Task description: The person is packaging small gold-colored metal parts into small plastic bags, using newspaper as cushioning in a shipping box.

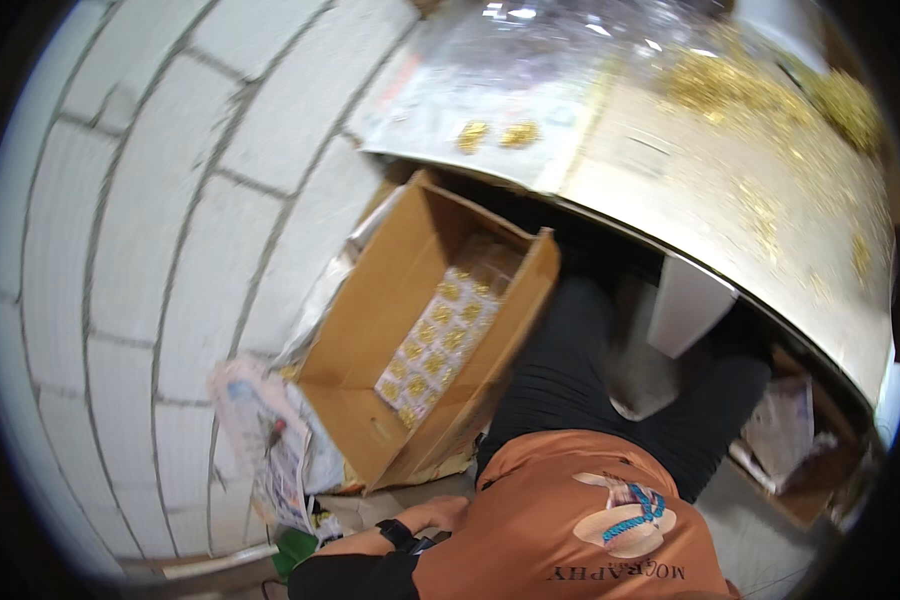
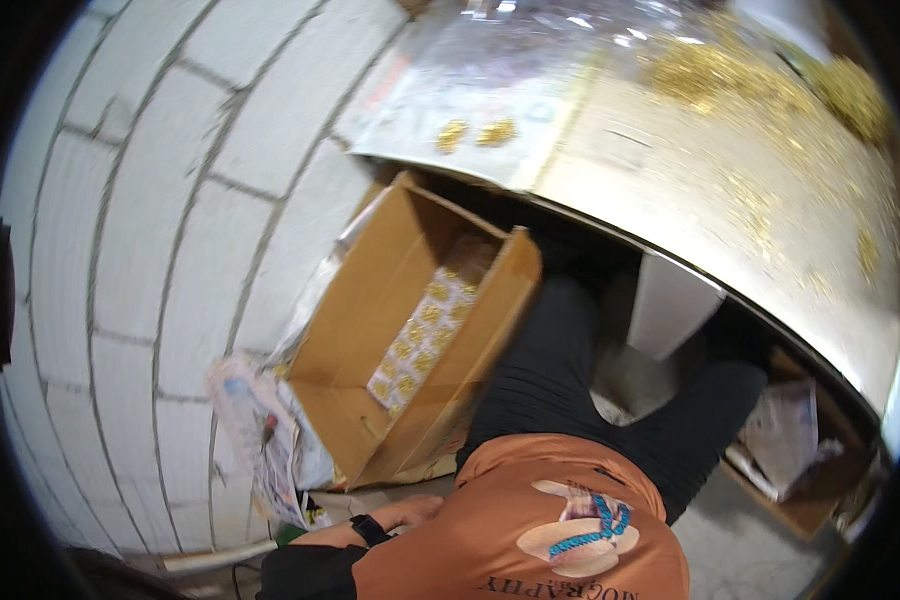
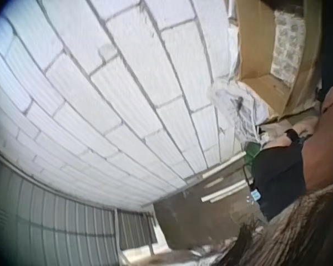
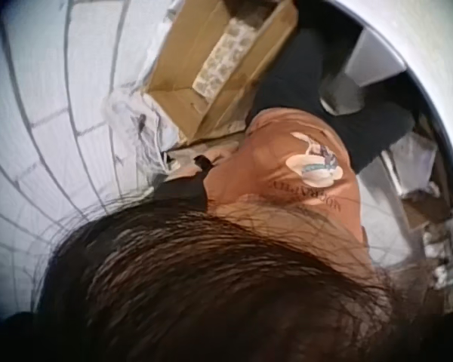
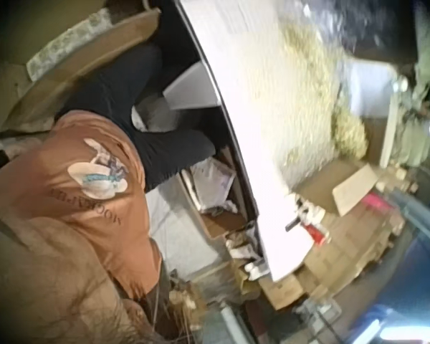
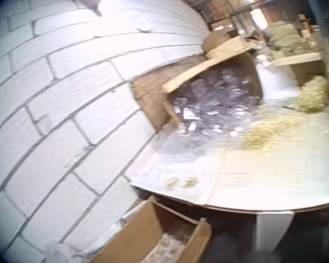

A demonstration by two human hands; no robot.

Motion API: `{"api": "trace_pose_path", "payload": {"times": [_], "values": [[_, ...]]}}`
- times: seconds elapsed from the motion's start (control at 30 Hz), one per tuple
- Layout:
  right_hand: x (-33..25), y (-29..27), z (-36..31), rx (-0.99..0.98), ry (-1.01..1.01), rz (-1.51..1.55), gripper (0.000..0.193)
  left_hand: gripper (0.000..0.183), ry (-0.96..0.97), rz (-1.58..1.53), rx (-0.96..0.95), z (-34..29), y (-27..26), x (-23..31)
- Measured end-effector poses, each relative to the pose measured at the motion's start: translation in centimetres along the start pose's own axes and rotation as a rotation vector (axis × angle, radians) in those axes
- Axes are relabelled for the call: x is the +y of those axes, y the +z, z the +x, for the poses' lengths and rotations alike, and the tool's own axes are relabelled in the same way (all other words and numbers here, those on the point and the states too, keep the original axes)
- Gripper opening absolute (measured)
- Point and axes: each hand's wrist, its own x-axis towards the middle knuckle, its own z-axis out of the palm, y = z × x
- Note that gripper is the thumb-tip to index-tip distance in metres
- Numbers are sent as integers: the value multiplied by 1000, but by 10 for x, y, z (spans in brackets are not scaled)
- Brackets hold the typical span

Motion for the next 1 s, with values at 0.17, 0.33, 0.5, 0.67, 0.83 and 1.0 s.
{"api": "trace_pose_path", "payload": {"times": [0.17, 0.33, 0.5, 0.67, 0.83, 1.0], "values": [[-9, -97, 68, -136, -163, -178, 23, 39, 204, -167, 249, 35, 84, -39], [-25, -147, 102, -235, -252, -252, 24, 39, 193, -304, 230, 36, 114, -30], [-40, -147, 120, -173, -295, -153, 25, 38, 223, -213, 129, 43, 53, -48], [-32, -57, 58, 79, -191, 169, 26, 38, 325, 143, -162, 68, -64, -32], [-160, -138, 21, 1089, -369, 316, 14, 29, 502, 323, 317, -3, -190, 96], [-224, -135, -61, 1509, -682, 245, 10, 26, 770, 369, 329, -5, -225, 199]]}}
